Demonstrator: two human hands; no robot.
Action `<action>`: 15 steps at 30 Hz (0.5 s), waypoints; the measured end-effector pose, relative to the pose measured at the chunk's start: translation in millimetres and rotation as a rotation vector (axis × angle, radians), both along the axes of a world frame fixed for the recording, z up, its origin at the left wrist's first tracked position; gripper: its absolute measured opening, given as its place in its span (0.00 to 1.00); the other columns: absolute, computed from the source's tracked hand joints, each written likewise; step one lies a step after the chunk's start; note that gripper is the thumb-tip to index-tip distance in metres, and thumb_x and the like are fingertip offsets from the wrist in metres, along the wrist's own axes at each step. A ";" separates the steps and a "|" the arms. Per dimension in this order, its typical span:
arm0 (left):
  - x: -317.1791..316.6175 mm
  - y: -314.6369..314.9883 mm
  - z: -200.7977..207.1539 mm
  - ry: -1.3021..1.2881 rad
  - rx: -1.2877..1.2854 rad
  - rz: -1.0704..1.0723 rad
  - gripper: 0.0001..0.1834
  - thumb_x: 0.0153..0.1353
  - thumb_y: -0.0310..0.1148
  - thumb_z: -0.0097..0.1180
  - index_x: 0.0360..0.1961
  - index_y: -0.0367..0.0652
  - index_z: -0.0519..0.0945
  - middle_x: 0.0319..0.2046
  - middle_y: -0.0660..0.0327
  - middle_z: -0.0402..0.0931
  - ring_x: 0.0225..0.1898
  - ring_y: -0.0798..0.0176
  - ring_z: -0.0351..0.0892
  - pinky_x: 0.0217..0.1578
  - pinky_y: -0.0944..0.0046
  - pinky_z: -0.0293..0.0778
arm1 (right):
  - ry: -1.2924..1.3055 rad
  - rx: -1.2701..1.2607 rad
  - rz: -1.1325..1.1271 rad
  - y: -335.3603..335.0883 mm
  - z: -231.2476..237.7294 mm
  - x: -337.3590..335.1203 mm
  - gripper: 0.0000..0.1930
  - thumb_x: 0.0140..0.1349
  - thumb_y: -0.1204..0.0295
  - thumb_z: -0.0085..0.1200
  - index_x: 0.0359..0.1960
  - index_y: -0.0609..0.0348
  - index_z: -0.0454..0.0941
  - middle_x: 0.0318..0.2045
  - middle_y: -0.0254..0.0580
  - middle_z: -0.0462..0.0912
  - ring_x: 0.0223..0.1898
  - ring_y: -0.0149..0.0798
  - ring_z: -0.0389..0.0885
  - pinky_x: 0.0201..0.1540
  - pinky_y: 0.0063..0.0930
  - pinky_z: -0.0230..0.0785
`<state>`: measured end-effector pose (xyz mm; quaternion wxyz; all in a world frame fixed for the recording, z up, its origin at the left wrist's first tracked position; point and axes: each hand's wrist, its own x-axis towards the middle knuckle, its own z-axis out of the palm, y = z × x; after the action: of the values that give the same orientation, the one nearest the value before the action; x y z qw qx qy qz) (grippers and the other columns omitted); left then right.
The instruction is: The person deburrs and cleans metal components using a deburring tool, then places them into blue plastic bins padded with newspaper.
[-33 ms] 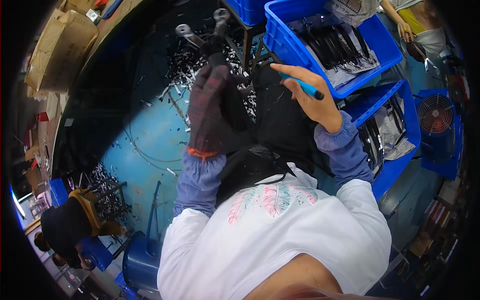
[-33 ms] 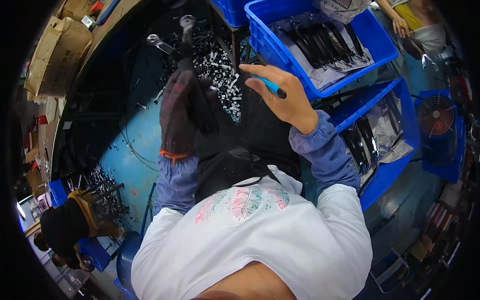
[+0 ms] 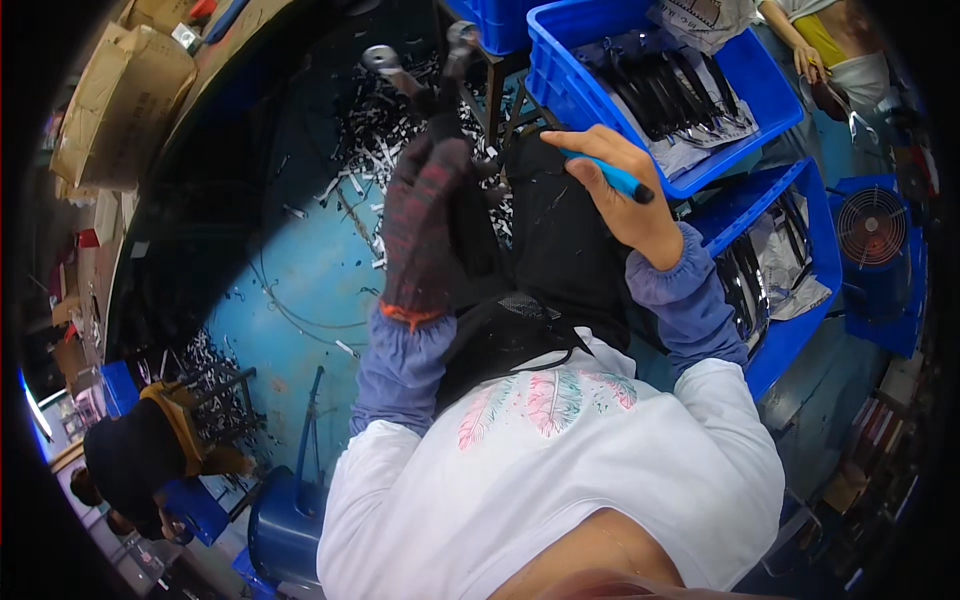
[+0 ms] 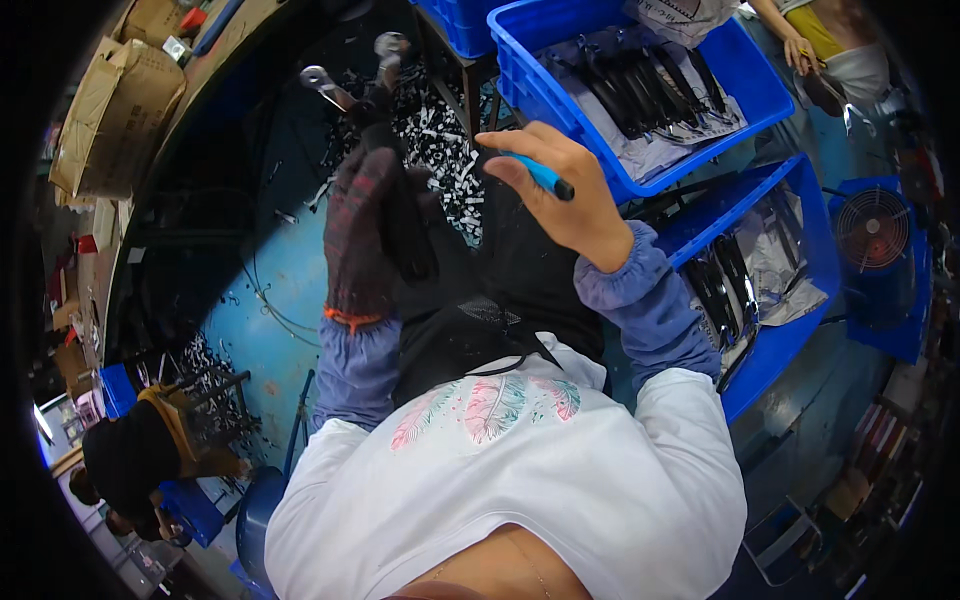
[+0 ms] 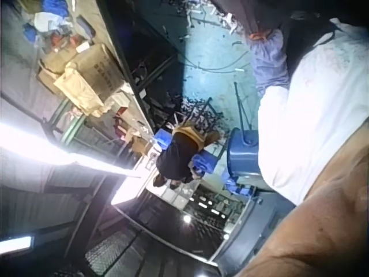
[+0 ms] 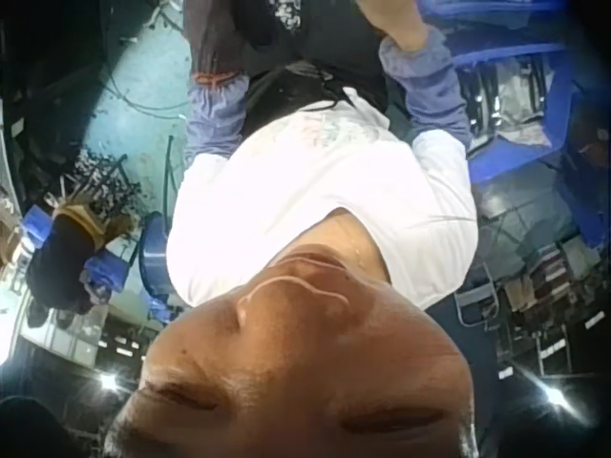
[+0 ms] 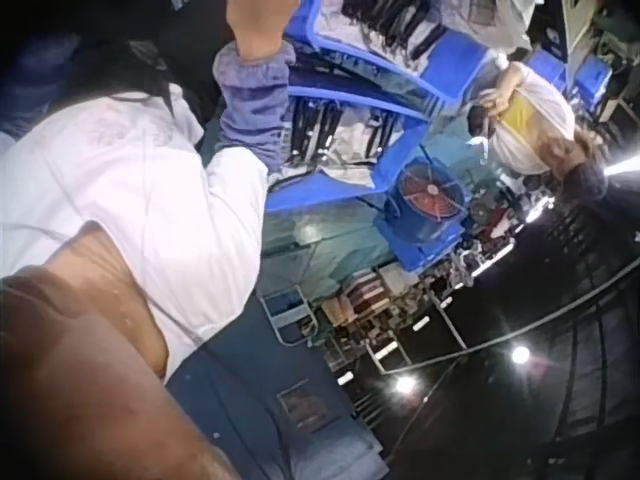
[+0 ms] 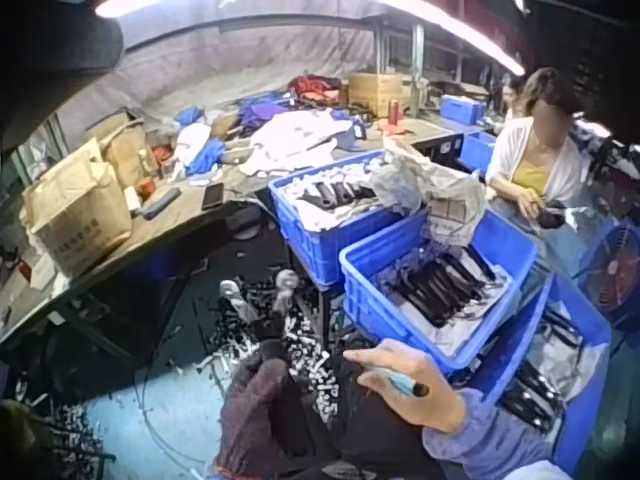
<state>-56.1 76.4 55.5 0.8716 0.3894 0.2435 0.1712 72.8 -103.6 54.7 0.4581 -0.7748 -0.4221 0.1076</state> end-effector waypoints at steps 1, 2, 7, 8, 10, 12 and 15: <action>-3.2 -5.3 2.5 -0.027 0.008 -0.014 0.22 0.60 0.31 0.63 0.53 0.37 0.72 0.41 0.58 0.78 0.40 0.62 0.81 0.42 0.59 0.81 | -0.190 0.100 0.021 3.4 11.3 -0.5 0.15 0.59 0.71 0.63 0.46 0.63 0.80 0.35 0.50 0.83 0.35 0.45 0.83 0.38 0.28 0.74; -5.7 -11.7 4.4 -0.034 0.009 -0.020 0.22 0.60 0.31 0.63 0.53 0.37 0.72 0.41 0.58 0.78 0.40 0.62 0.81 0.42 0.59 0.81 | -0.197 0.101 0.016 10.5 16.7 -6.6 0.15 0.59 0.71 0.63 0.46 0.63 0.80 0.35 0.50 0.83 0.35 0.45 0.83 0.38 0.28 0.74; -10.8 -37.4 14.7 -0.156 0.102 -0.099 0.26 0.57 0.23 0.64 0.57 0.36 0.73 0.45 0.56 0.79 0.39 0.67 0.80 0.38 0.67 0.76 | 0.027 0.536 0.019 15.1 30.6 -31.3 0.13 0.53 0.78 0.67 0.42 0.63 0.82 0.34 0.41 0.83 0.35 0.35 0.82 0.37 0.24 0.73; -11.8 -39.5 14.6 -0.193 0.132 -0.130 0.26 0.57 0.23 0.64 0.58 0.37 0.73 0.45 0.56 0.79 0.40 0.66 0.80 0.38 0.67 0.76 | 0.151 0.572 0.023 14.1 30.0 -34.5 0.12 0.54 0.79 0.66 0.41 0.63 0.82 0.34 0.41 0.83 0.36 0.34 0.82 0.38 0.23 0.74; -11.5 -40.5 12.6 -0.205 0.150 -0.148 0.26 0.56 0.22 0.64 0.58 0.38 0.73 0.47 0.55 0.79 0.43 0.66 0.80 0.40 0.67 0.77 | 0.286 0.626 -0.004 14.6 29.3 -41.1 0.10 0.56 0.79 0.65 0.41 0.65 0.82 0.35 0.41 0.84 0.38 0.31 0.83 0.40 0.21 0.76; -8.9 -45.7 11.3 -0.255 0.111 -0.069 0.27 0.56 0.21 0.65 0.58 0.38 0.73 0.48 0.54 0.78 0.46 0.64 0.80 0.44 0.67 0.78 | 0.351 0.575 -0.036 10.9 31.3 -41.7 0.10 0.58 0.79 0.63 0.41 0.67 0.82 0.36 0.43 0.85 0.38 0.30 0.84 0.40 0.19 0.77; -10.1 -45.0 7.3 -0.264 0.178 -0.066 0.26 0.56 0.20 0.64 0.57 0.38 0.73 0.51 0.54 0.77 0.49 0.63 0.79 0.47 0.66 0.78 | 0.365 0.568 -0.022 11.0 31.8 -40.7 0.11 0.58 0.79 0.63 0.42 0.68 0.81 0.37 0.44 0.86 0.35 0.30 0.85 0.39 0.19 0.77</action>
<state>-66.2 31.4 62.8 0.8634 0.4469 0.0977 0.2129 32.2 -92.6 86.6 0.7250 -0.5884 -0.3379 0.1179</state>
